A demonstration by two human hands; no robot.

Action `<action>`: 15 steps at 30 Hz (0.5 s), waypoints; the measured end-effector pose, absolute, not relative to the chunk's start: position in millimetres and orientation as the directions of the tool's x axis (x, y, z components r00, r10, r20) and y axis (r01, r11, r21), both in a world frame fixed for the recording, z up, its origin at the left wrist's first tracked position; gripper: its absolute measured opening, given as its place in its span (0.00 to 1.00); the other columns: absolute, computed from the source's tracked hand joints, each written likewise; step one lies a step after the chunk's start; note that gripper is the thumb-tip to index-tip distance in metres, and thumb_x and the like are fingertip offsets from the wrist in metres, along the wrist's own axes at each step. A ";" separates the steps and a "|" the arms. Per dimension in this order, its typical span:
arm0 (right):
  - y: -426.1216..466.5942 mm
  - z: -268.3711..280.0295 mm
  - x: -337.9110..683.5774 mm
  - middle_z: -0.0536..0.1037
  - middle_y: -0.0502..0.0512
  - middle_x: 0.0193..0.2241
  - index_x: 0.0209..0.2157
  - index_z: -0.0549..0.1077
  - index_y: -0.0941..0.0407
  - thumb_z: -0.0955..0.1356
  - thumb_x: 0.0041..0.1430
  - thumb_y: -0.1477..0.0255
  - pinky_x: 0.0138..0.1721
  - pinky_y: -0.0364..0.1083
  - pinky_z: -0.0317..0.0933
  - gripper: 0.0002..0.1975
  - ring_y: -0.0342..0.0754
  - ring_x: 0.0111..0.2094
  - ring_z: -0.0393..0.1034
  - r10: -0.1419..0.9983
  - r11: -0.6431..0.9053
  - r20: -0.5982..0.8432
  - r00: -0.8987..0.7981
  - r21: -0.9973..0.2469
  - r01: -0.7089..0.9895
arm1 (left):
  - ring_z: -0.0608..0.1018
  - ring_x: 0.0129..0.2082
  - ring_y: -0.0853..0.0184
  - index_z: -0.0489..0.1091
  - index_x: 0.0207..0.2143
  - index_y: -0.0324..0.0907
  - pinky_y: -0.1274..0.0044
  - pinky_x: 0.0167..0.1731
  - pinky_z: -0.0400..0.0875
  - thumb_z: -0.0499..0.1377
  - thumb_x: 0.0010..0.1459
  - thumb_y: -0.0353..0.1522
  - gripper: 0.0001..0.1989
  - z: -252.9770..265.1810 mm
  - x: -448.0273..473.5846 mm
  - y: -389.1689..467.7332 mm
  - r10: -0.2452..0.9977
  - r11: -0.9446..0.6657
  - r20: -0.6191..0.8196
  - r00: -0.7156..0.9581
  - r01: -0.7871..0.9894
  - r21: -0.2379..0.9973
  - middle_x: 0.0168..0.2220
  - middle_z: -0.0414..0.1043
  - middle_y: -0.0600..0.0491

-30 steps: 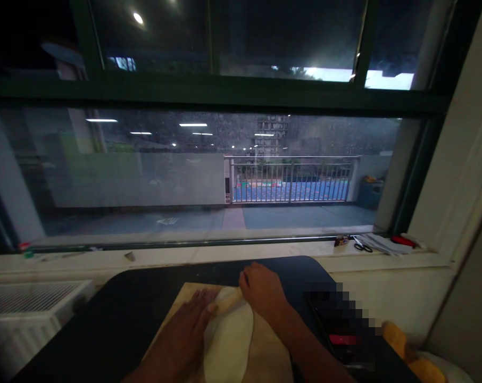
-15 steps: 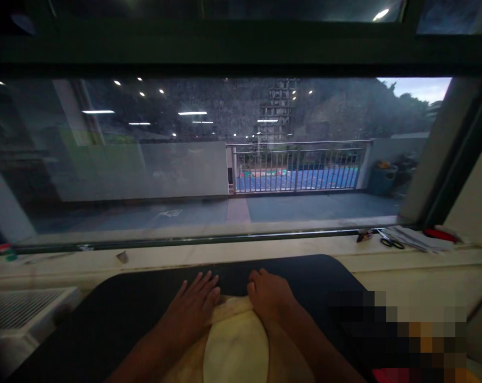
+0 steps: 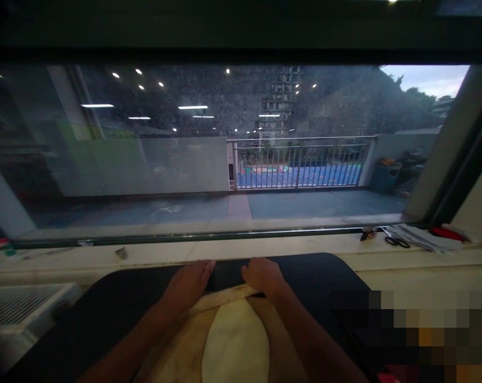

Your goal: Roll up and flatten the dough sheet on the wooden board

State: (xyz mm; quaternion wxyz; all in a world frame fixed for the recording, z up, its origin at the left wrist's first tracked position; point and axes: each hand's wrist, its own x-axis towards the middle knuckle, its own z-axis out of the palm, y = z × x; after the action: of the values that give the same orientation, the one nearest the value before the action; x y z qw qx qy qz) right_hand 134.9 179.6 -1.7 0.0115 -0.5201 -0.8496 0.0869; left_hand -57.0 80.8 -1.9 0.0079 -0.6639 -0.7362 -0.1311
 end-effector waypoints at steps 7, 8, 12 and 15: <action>144.5 -1.1 153.0 0.81 0.59 0.37 0.37 0.78 0.53 0.55 0.68 0.66 0.38 0.47 0.63 0.21 0.52 0.39 0.77 0.866 0.500 0.084 -0.493 -0.155 0.852 | 0.63 0.64 0.57 0.69 0.57 0.43 0.57 0.61 0.57 0.41 0.70 0.37 0.22 -9.6 -42.8 55.2 0.974 0.083 0.195 -0.113 0.984 0.155 0.63 0.65 0.47; 137.9 -1.1 156.4 0.81 0.58 0.37 0.38 0.77 0.53 0.55 0.68 0.67 0.39 0.47 0.63 0.20 0.51 0.39 0.76 0.861 0.507 0.110 -0.496 -0.150 0.848 | 0.62 0.65 0.56 0.67 0.59 0.43 0.54 0.61 0.56 0.41 0.70 0.36 0.23 -11.6 -39.8 49.8 0.974 0.080 0.198 -0.109 0.986 0.145 0.64 0.63 0.47; 115.7 -5.0 168.0 0.79 0.59 0.44 0.42 0.77 0.53 0.56 0.67 0.70 0.46 0.48 0.62 0.19 0.52 0.46 0.72 0.830 0.549 0.198 -0.521 -0.122 0.827 | 0.61 0.65 0.54 0.64 0.62 0.42 0.51 0.62 0.54 0.42 0.69 0.37 0.24 -19.1 -27.8 29.7 0.963 0.052 0.262 -0.070 0.996 0.075 0.64 0.61 0.48; 104.7 -12.3 175.6 0.75 0.59 0.53 0.53 0.73 0.55 0.55 0.68 0.70 0.55 0.49 0.58 0.21 0.52 0.55 0.67 0.811 0.570 0.249 -0.530 -0.127 0.812 | 0.61 0.65 0.51 0.63 0.62 0.40 0.50 0.62 0.54 0.41 0.68 0.37 0.25 -18.1 -19.0 16.2 0.953 0.027 0.302 -0.033 0.999 0.025 0.64 0.62 0.46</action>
State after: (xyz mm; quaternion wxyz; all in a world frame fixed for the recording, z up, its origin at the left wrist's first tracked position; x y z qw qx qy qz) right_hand 175.6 104.7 -12.3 0.1414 -0.4639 -0.8745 -0.0021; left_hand -19.0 16.2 -18.1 0.1006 -0.6879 -0.7095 -0.1154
